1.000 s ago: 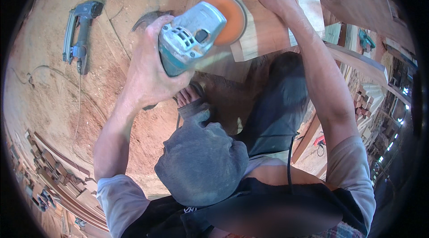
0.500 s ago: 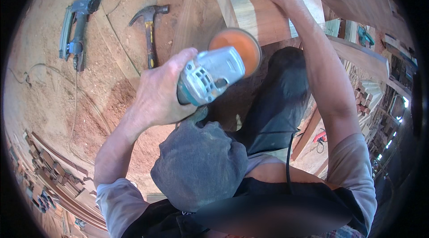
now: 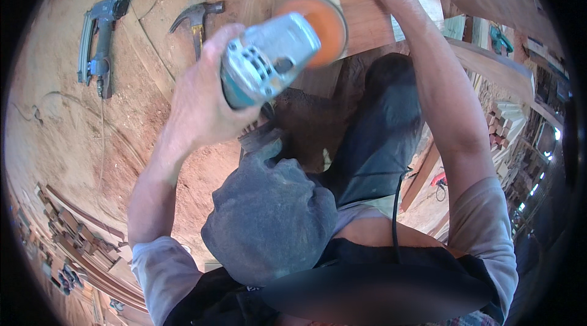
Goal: The person assembles a wooden structure by fitting wooden pieces together and then uses an orbital sander to smooth the surfaces. The person repeatedly aligns and adjusts the pieces before sanding them.
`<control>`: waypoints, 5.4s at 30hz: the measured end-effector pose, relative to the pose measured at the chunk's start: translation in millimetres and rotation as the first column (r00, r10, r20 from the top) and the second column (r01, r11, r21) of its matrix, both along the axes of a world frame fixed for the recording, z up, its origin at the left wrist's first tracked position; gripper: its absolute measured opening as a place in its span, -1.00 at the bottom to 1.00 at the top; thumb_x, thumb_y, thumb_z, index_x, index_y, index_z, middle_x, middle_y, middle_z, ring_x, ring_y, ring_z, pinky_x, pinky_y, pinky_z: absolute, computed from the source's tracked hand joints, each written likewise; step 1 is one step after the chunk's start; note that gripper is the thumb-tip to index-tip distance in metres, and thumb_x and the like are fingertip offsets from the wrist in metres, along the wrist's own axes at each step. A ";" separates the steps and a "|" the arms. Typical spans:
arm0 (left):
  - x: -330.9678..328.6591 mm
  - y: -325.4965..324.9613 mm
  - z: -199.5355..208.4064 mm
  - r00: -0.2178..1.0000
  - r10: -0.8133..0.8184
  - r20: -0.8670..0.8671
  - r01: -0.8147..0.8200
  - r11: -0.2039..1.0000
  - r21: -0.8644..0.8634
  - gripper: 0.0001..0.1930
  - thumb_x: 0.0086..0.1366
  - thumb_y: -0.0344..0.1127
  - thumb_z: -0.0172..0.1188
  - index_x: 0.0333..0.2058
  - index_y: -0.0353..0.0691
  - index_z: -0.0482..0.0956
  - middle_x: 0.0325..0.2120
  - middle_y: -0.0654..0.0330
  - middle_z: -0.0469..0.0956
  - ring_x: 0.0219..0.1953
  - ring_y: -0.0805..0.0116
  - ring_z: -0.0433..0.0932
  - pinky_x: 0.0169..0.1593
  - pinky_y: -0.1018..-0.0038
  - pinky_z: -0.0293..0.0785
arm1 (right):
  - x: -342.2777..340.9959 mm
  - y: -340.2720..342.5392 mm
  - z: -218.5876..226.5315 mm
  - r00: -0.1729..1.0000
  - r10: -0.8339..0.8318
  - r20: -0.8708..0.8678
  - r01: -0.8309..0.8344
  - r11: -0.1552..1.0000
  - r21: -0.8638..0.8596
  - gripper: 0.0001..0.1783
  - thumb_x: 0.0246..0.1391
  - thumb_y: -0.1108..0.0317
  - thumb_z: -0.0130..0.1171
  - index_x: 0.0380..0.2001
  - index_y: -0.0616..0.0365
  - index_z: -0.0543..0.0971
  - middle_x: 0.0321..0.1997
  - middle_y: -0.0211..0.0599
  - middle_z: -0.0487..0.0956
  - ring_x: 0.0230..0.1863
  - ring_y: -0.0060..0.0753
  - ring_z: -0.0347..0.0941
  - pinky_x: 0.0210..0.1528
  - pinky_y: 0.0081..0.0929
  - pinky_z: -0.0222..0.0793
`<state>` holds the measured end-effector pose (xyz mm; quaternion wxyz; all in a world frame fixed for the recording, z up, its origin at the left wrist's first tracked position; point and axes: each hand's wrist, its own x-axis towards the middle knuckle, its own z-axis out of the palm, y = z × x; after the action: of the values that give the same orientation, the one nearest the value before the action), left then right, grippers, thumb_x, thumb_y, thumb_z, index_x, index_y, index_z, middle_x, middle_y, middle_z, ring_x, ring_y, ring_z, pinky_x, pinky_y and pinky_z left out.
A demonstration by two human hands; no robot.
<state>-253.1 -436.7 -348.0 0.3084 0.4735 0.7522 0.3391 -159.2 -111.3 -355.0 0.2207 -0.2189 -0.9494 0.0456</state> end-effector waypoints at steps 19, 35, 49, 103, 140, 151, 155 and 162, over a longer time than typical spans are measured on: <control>-46.1 31.0 -23.0 0.991 0.101 -0.092 -0.073 0.961 0.267 0.01 0.03 -0.29 0.56 0.41 -0.22 0.16 0.16 -0.18 0.57 0.20 -0.12 0.63 0.28 0.11 0.55 | -3.2 4.8 2.7 1.000 0.007 0.017 -0.007 1.000 0.003 -0.69 0.37 0.09 0.15 -0.04 0.06 0.64 0.04 -0.11 0.58 0.18 0.08 0.45 0.26 0.07 0.24; -30.0 6.8 -3.6 0.998 0.055 -0.030 -0.054 0.997 0.052 0.04 0.02 -0.29 0.53 0.42 -0.26 0.12 0.13 -0.18 0.52 0.19 -0.08 0.60 0.33 0.10 0.49 | -4.5 0.3 4.6 0.999 -0.019 0.040 0.018 1.000 0.010 -0.70 0.39 0.10 0.15 -0.04 0.04 0.68 0.06 -0.14 0.60 0.20 0.01 0.47 0.29 0.01 0.21; -59.9 37.5 -2.4 0.980 0.196 0.021 -0.197 0.978 0.065 0.03 0.03 -0.30 0.56 0.43 -0.14 0.12 0.13 -0.07 0.54 0.23 0.06 0.56 0.33 0.16 0.49 | -6.5 -3.3 11.6 0.999 -0.019 0.029 0.020 1.000 -0.024 -0.72 0.37 0.11 0.18 -0.07 0.03 0.68 0.05 -0.16 0.60 0.20 0.01 0.46 0.27 0.04 0.21; 1.1 -7.7 1.2 0.996 -0.083 -0.028 0.080 0.992 -0.101 0.08 0.04 -0.28 0.57 0.46 -0.23 0.07 0.16 -0.20 0.55 0.15 -0.10 0.67 0.28 0.10 0.58 | -3.6 2.3 -0.8 1.000 0.008 0.017 -0.008 0.998 0.056 -0.67 0.38 0.07 0.11 -0.05 0.06 0.65 0.01 -0.11 0.60 0.15 0.04 0.49 0.25 0.04 0.22; -78.8 45.3 6.1 0.989 0.150 -0.007 -0.149 0.986 0.079 0.01 0.05 -0.31 0.51 0.44 -0.20 0.13 0.17 -0.14 0.53 0.27 -0.04 0.54 0.38 0.14 0.45 | -8.4 2.1 3.6 1.000 0.005 0.013 -0.006 0.998 0.066 -0.69 0.36 0.13 0.16 -0.03 0.10 0.65 0.05 -0.11 0.60 0.16 0.03 0.48 0.26 0.02 0.23; -4.4 2.4 10.5 0.999 -0.052 0.001 0.052 0.999 0.009 0.05 0.00 -0.31 0.58 0.42 -0.26 0.14 0.09 -0.23 0.56 0.13 -0.19 0.66 0.25 0.07 0.56 | -6.0 0.0 2.6 1.000 0.008 0.007 -0.008 0.999 0.043 -0.69 0.36 0.11 0.16 -0.04 0.07 0.65 0.04 -0.06 0.60 0.16 0.09 0.48 0.28 0.03 0.23; 11.1 -7.4 25.5 0.985 -0.169 0.017 0.170 0.973 -0.157 -0.08 -0.02 -0.25 0.63 0.33 -0.22 0.36 0.05 -0.15 0.65 0.03 -0.14 0.74 0.09 0.08 0.69 | -4.8 -1.7 4.7 1.000 -0.008 0.027 0.007 1.000 0.010 -0.67 0.38 0.09 0.13 -0.04 0.08 0.65 0.07 -0.06 0.60 0.18 0.10 0.47 0.29 0.07 0.22; 2.5 -22.3 21.3 0.966 -0.253 -0.056 0.244 0.961 -0.127 -0.02 -0.02 -0.23 0.64 0.36 -0.18 0.31 0.08 -0.11 0.65 0.07 -0.11 0.72 0.12 0.12 0.68 | -4.8 1.4 2.6 1.000 -0.006 0.004 0.006 0.999 0.044 -0.64 0.41 0.04 0.08 -0.06 0.07 0.64 0.06 -0.10 0.59 0.18 0.07 0.47 0.27 0.09 0.21</control>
<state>-250.6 -459.1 -326.7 0.3489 0.5568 0.7162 0.2351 -164.0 -109.9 -352.4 0.2234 -0.2170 -0.9500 0.0234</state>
